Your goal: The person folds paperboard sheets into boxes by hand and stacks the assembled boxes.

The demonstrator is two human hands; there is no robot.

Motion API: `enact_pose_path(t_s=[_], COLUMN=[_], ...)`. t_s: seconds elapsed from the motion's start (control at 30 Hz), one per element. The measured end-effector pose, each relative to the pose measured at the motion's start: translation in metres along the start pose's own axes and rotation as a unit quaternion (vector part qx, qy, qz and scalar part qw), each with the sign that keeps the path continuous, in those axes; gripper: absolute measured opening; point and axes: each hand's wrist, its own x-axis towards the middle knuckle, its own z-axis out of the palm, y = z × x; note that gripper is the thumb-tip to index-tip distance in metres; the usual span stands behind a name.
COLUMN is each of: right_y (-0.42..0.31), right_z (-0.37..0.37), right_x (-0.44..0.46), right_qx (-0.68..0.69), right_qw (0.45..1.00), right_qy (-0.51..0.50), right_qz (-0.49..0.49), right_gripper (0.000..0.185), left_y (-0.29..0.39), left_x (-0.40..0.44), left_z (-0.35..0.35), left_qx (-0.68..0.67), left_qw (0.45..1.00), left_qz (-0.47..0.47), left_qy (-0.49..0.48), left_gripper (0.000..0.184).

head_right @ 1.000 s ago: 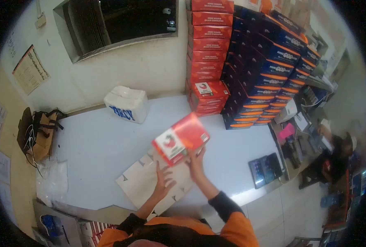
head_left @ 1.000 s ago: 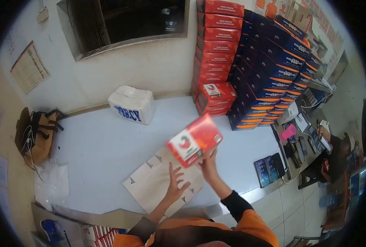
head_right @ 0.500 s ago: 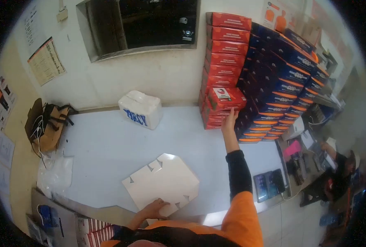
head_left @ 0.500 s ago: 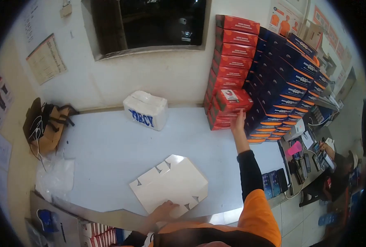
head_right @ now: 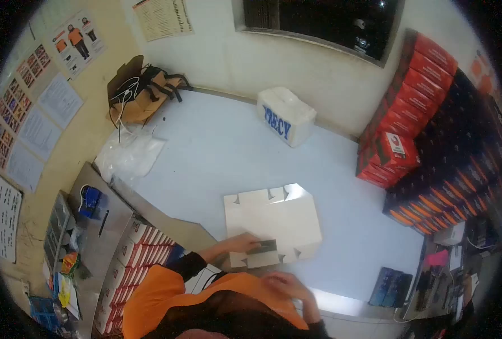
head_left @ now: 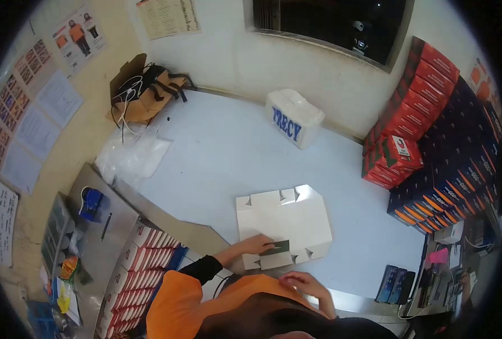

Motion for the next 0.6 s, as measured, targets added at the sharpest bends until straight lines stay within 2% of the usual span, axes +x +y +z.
enact_pose_path(t_s=[0.07,0.1,0.13,0.17,0.23,0.33,0.4,0.47,0.5,0.53,0.57,0.6], right_y=[-0.009,-0.01,-0.012,-0.015,-0.035,-0.088,-0.114,-0.121,-0.117,-0.109,-0.096,-0.099], right_z=[0.025,0.033,0.039,0.042,0.029,0.017,0.017,0.017,0.02,0.023,0.022,0.031], right_x=[-0.004,-0.002,0.001,0.003,0.001,-0.015,-0.04,-0.06,-0.069,-0.079,-0.09,-0.108], right_qx=[-0.087,-0.089,-0.155,-0.212,-0.183,-0.222,-0.264,-0.284,-0.255,-0.139,-0.083,-0.09], right_qw=[0.991,0.991,0.964,0.881,0.856,0.83,0.863,0.845,0.838,0.86,0.864,0.847], right_qy=[0.05,0.051,0.202,0.34,0.406,0.419,0.343,0.319,0.355,0.37,0.382,0.384], right_qz=[0.088,0.087,-0.084,-0.251,-0.261,-0.293,-0.26,-0.322,-0.325,-0.322,-0.316,-0.355], right_gripper=[0.037,0.037,0.041,0.045,0.054,0.05,0.053,0.05,0.041,0.033,0.027,0.024], left_y=[0.007,0.021,0.046,0.074,0.135,0.198,0.216,0.228,0.253,0.26,0.255,0.243], left_x=[-0.003,-0.007,-0.014,-0.023,-0.05,-0.091,-0.107,-0.122,-0.134,-0.14,-0.136,-0.133], left_z=[0.002,-0.007,-0.025,-0.042,-0.068,-0.066,-0.046,-0.027,-0.028,-0.017,-0.003,0.014], left_qx=[-0.066,-0.065,-0.063,-0.062,-0.037,0.011,0.028,0.038,-0.03,-0.047,-0.18,-0.309], left_qw=[0.977,0.977,0.98,0.981,0.983,0.974,0.958,0.963,0.987,0.991,0.979,0.948], left_qz=[0.098,0.1,0.069,0.039,0.067,0.173,0.233,0.224,0.124,0.043,0.016,-0.026], left_qy=[0.176,0.177,0.177,0.177,0.167,0.143,0.166,0.146,0.101,0.118,0.097,0.073], left_gripper=[0.026,0.026,0.025,0.024,0.023,0.021,0.021,0.021,0.02,0.019,0.02,0.021])
